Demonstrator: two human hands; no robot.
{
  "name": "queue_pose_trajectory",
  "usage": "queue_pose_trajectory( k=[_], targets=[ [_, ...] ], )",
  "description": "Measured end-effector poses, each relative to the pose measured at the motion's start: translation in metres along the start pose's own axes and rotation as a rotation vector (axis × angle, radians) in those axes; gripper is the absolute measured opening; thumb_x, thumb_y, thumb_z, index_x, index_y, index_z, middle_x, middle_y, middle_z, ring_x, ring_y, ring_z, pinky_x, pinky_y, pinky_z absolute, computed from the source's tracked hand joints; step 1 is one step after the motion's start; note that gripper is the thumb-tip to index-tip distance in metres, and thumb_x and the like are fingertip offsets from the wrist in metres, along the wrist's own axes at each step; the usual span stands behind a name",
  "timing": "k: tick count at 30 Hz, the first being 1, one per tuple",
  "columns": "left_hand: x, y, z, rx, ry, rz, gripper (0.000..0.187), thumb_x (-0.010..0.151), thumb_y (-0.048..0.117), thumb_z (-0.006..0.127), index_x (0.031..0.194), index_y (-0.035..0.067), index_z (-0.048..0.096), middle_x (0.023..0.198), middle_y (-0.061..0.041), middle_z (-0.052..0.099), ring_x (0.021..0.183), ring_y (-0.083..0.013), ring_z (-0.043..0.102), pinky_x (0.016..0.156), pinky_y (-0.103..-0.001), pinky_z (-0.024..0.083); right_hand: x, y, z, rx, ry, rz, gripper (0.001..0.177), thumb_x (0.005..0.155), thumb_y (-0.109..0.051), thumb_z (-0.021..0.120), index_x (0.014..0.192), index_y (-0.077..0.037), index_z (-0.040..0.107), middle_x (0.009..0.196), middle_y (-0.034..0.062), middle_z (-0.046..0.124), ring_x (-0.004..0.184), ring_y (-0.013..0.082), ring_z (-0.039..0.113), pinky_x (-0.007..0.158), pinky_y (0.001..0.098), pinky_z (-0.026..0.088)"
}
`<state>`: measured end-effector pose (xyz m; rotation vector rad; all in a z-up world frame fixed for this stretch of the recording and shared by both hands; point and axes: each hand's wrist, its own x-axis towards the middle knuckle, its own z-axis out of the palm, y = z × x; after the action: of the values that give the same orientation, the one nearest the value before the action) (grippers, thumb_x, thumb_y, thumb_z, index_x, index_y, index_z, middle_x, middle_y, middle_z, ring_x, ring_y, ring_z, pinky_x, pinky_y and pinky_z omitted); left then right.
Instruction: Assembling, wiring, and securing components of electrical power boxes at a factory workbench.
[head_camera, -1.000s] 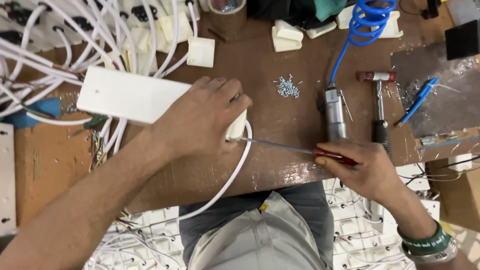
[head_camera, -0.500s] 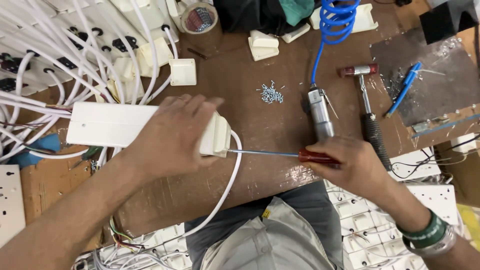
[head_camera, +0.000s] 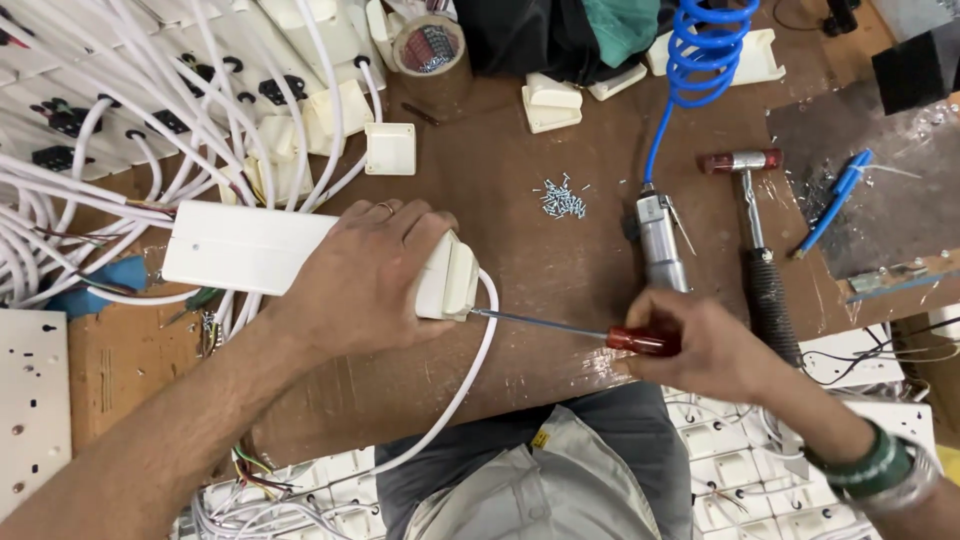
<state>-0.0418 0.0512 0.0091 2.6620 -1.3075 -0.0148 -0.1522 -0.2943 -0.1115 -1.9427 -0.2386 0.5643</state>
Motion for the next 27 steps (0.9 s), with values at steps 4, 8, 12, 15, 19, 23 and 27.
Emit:
queue_pose_trajectory(
  k=[4,8,12,15,19,23,27],
  targets=[
    [0.0,0.003,-0.002,0.0,-0.037,-0.018,0.091,0.057,0.049,0.092,0.123,0.0,0.053,0.114,-0.021,0.063,0.106,-0.0409,0.063,0.094,-0.05,0.046,-0.009,-0.024,0.0,-0.728,0.457,-0.608,0.028,0.085,-0.029,0.081,0.103,-0.009,0.072,0.083,0.0038,0.072,0.068,0.0167,0.07,0.058,0.0315,0.055],
    [0.002,0.001,0.0,-0.025,-0.088,-0.054,0.09,0.061,0.049,0.091,0.125,0.0,0.053,0.115,-0.021,0.062,0.109,-0.0411,0.062,0.097,-0.051,0.045,-0.006,-0.01,0.005,-0.948,0.464,-0.563,0.039,0.083,-0.042,0.081,0.1,-0.008,0.075,0.072,0.005,0.069,0.053,0.0194,0.065,0.044,0.0349,0.048],
    [-0.002,-0.002,0.004,0.014,-0.017,-0.007,0.089,0.061,0.051,0.09,0.124,0.0,0.054,0.116,-0.021,0.063,0.112,-0.0427,0.061,0.098,-0.051,0.044,0.009,0.001,-0.005,-0.358,0.072,0.403,0.035,0.09,-0.051,0.075,0.102,-0.02,0.084,0.064,0.0046,0.072,0.045,0.0139,0.064,0.044,0.0306,0.046],
    [-0.001,-0.001,0.003,0.026,0.009,0.024,0.087,0.063,0.052,0.087,0.124,0.0,0.054,0.116,-0.021,0.063,0.111,-0.041,0.062,0.098,-0.051,0.045,0.011,0.012,-0.012,-0.153,0.003,0.223,0.033,0.089,-0.043,0.08,0.101,-0.013,0.079,0.07,0.0053,0.073,0.053,0.0125,0.065,0.048,0.0291,0.049],
    [-0.001,0.0,0.001,0.021,0.028,0.016,0.082,0.068,0.053,0.084,0.121,-0.002,0.056,0.112,-0.021,0.064,0.105,-0.0392,0.064,0.095,-0.05,0.047,0.002,0.006,-0.007,-0.196,0.142,-0.245,0.034,0.086,-0.033,0.083,0.101,-0.006,0.07,0.081,0.0047,0.072,0.068,0.013,0.068,0.055,0.0268,0.055],
    [0.001,0.005,-0.003,0.0,0.012,-0.018,0.078,0.069,0.053,0.083,0.119,-0.002,0.058,0.107,-0.021,0.065,0.1,-0.0381,0.065,0.093,-0.049,0.048,-0.007,-0.015,-0.01,-1.127,0.425,-0.831,0.033,0.084,-0.019,0.075,0.111,-0.001,0.068,0.094,0.0105,0.074,0.072,0.0243,0.072,0.06,0.0344,0.057],
    [0.001,0.003,0.0,-0.022,-0.019,-0.038,0.078,0.07,0.051,0.083,0.12,-0.002,0.058,0.107,-0.02,0.065,0.1,-0.0367,0.066,0.093,-0.048,0.049,0.001,-0.011,-0.005,-1.064,0.384,-0.72,0.035,0.087,-0.033,0.077,0.102,-0.001,0.069,0.076,0.0084,0.071,0.06,0.0232,0.069,0.051,0.0343,0.053]
  ],
)
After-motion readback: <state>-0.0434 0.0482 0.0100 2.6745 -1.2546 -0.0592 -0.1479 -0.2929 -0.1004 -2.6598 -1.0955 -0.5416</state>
